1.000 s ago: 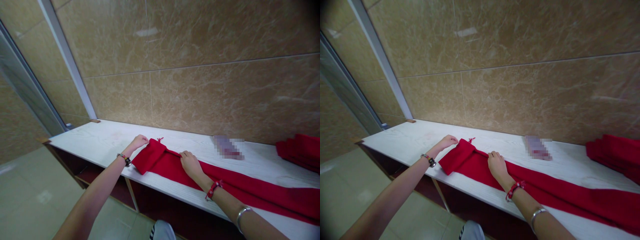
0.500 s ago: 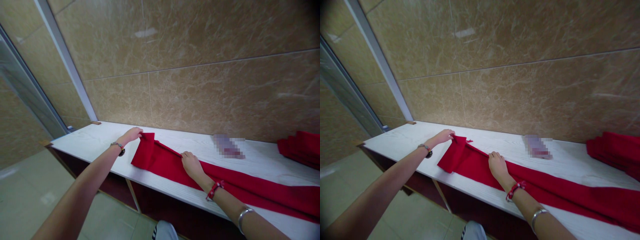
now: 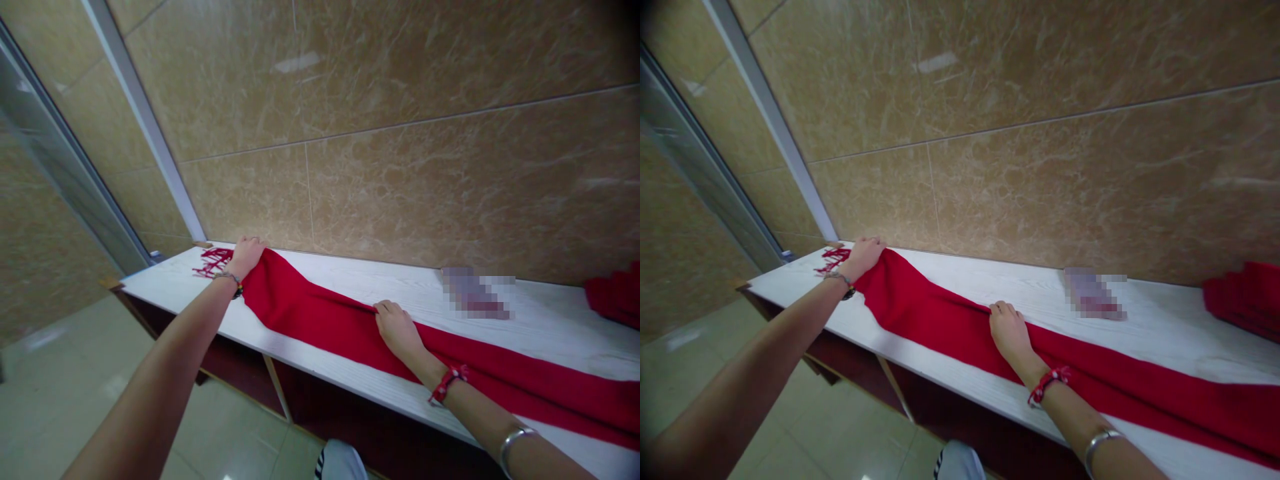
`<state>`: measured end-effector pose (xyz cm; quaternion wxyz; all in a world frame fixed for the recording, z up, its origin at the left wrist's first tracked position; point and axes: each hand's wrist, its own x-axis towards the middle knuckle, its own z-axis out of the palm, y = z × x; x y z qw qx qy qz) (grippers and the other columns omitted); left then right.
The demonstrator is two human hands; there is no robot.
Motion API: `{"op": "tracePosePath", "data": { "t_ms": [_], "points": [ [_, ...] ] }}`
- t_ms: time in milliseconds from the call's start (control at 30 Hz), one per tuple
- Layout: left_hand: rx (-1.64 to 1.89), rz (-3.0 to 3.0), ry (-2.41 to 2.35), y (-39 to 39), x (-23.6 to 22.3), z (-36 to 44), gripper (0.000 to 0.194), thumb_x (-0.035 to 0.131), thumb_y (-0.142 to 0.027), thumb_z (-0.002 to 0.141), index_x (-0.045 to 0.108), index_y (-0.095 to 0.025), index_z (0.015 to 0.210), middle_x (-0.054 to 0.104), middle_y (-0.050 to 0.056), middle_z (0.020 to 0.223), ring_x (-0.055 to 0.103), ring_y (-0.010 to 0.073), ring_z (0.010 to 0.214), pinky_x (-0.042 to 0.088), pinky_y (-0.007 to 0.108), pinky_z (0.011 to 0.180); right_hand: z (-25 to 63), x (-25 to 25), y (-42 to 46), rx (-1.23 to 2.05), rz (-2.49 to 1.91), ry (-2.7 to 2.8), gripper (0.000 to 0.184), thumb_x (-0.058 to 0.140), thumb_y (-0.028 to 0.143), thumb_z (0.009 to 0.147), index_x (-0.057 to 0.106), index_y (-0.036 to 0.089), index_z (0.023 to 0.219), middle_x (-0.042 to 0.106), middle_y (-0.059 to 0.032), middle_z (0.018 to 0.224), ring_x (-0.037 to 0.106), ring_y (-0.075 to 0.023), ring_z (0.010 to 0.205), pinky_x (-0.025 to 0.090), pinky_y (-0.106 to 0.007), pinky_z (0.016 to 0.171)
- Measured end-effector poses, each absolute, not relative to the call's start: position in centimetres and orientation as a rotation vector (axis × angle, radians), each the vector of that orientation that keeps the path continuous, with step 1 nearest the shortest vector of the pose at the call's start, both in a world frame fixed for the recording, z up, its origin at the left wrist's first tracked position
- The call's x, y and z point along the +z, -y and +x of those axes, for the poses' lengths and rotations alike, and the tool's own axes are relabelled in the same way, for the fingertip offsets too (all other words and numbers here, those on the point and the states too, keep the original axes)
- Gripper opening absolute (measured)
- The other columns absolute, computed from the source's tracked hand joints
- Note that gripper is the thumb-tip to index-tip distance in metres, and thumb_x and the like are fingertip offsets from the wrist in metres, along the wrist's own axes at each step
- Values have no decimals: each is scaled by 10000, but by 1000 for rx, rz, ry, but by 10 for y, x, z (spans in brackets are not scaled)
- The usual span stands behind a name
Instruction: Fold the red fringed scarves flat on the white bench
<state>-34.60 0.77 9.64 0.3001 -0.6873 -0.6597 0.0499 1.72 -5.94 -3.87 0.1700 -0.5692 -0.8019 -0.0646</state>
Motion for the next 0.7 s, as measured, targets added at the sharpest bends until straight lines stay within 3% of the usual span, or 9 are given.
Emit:
{"op": "tracePosePath", "data": {
  "t_ms": [67, 133, 233, 367, 500, 600, 700],
  "points": [
    [150, -1789, 1866, -8, 68, -347, 341, 390, -119, 835, 557, -142, 1131, 544, 173, 1171, 485, 300, 1111, 298, 524, 940, 17, -38, 60, -183, -1609, 2272, 281, 373, 111, 853, 587, 130, 1034, 592, -108, 1059, 530, -210, 952, 402, -310, 789],
    [109, -1780, 2003, -7, 42, -344, 460, 453, -193, 826, 424, -178, 1285, 367, 192, 1355, 313, 360, 1249, 224, 603, 955, 17, -39, 60, -174, -1596, 2280, 277, 386, 117, 849, 594, 142, 1030, 596, -101, 1062, 533, -208, 957, 404, -310, 797],
    [-22, -2028, 1955, -2, 17, -328, 555, 421, -262, 855, 252, -201, 1381, 138, 163, 1461, 112, 352, 1326, 223, 572, 983, 17, -40, 59, -154, -1569, 2297, 273, 402, 118, 842, 605, 145, 1023, 609, -94, 1052, 538, -215, 964, 408, -323, 818],
    [44, -2630, 1600, 6, -1, -308, 508, 357, -343, 889, 237, -277, 1379, 137, 67, 1477, 129, 253, 1340, 229, 421, 1040, 19, -39, 56, -102, -1522, 2269, 302, 394, 102, 837, 595, 122, 1062, 622, -105, 1056, 546, -214, 984, 410, -333, 862],
    [67, -2590, 1811, 14, -14, -316, 587, 311, -455, 887, 175, -201, 1399, 208, 125, 1451, 180, 267, 1326, 230, 422, 1038, 24, -33, 59, -8, -1425, 2213, 329, 379, 103, 845, 569, 83, 1114, 627, -128, 1073, 551, -199, 1018, 417, -316, 893],
    [-87, -2451, 1730, 23, -13, -316, 626, 379, -403, 870, 161, -152, 1400, 146, 161, 1459, 111, 297, 1336, 218, 452, 1038, 27, -26, 70, 4, -1288, 2234, 346, 387, 99, 835, 561, 111, 1134, 626, -112, 1096, 565, -183, 1016, 425, -314, 905],
    [-147, -2524, 1349, 36, 4, -289, 620, 489, -248, 812, 231, -230, 1375, 186, 105, 1458, 119, 265, 1339, 207, 460, 1043, 28, -20, 87, -56, -1132, 2359, 352, 381, 96, 838, 558, 114, 1142, 609, -114, 1133, 559, -181, 1040, 421, -322, 924]
  ]
}}
